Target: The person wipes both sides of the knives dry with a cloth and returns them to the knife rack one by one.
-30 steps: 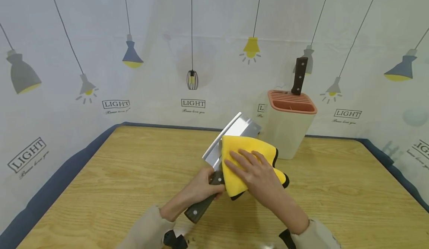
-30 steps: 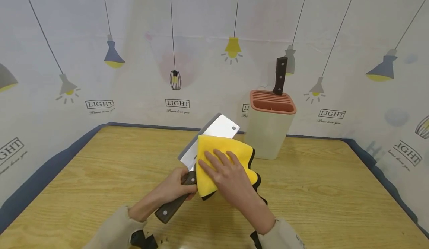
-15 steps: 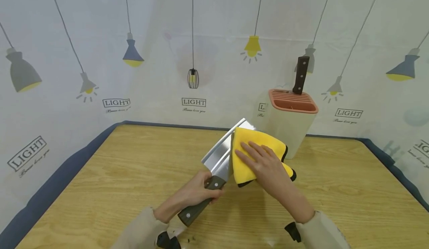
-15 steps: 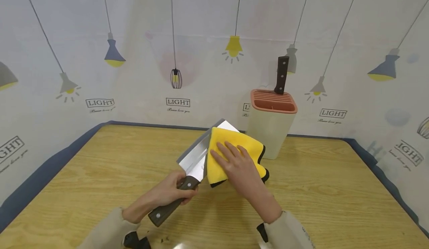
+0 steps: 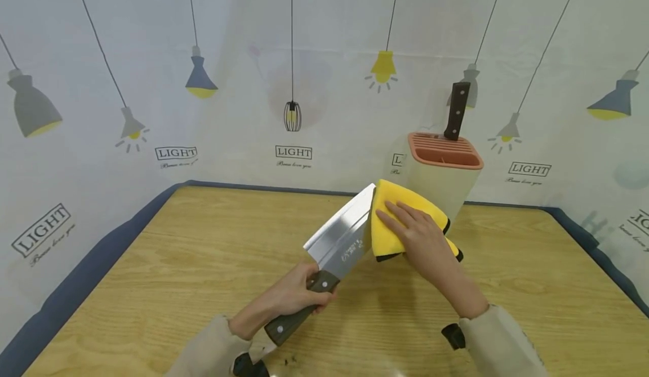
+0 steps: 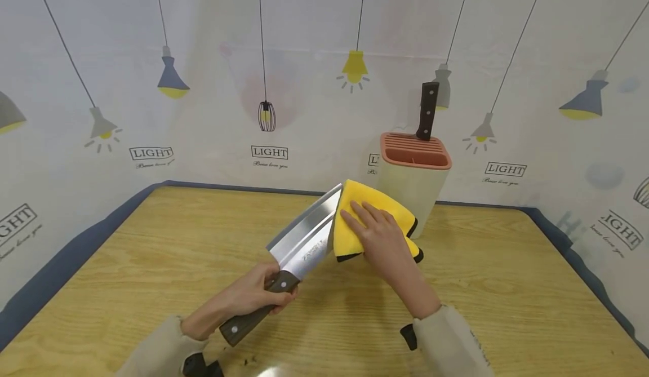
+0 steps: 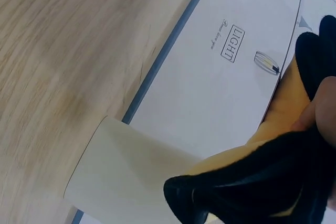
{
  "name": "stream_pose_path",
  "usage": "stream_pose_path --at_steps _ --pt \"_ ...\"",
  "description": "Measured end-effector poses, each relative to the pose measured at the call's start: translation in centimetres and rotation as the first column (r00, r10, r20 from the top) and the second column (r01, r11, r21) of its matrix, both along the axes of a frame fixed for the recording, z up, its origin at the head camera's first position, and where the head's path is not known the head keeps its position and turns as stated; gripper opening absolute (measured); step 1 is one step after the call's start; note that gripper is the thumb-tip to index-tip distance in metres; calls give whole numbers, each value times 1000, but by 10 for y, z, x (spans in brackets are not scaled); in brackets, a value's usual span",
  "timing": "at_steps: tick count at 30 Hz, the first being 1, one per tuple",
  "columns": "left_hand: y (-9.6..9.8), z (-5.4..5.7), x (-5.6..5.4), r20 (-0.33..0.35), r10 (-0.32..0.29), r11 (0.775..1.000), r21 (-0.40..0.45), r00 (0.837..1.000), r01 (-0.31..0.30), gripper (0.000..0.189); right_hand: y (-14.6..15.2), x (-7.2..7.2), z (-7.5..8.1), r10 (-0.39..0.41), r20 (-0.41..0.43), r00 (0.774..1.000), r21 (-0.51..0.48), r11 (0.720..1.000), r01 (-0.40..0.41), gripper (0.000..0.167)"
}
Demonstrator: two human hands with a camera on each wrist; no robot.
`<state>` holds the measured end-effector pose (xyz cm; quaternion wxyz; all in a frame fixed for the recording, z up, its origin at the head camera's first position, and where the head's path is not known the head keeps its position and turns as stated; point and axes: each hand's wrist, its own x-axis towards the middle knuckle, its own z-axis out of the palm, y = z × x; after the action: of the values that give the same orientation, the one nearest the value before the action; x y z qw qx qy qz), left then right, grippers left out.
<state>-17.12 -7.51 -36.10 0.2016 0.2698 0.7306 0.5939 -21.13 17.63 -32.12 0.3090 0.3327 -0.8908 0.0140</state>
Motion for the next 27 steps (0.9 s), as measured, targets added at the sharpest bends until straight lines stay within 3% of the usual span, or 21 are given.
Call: stream_pose_path --at_steps 5,17,27 --pt "-1 1 0 -6 -10 1000 -8 1000 10 18 2 -2 1 -31 18 999 3 1000 31 57" --pt "3 2 0 -3 -12 1000 -7 1000 12 12 -10 8 2 11 -69 998 133 991 -2 70" --pt "5 2 0 31 -1 1000 -4 1000 1 13 -30 20 -1 72 -111 991 230 972 -45 54"
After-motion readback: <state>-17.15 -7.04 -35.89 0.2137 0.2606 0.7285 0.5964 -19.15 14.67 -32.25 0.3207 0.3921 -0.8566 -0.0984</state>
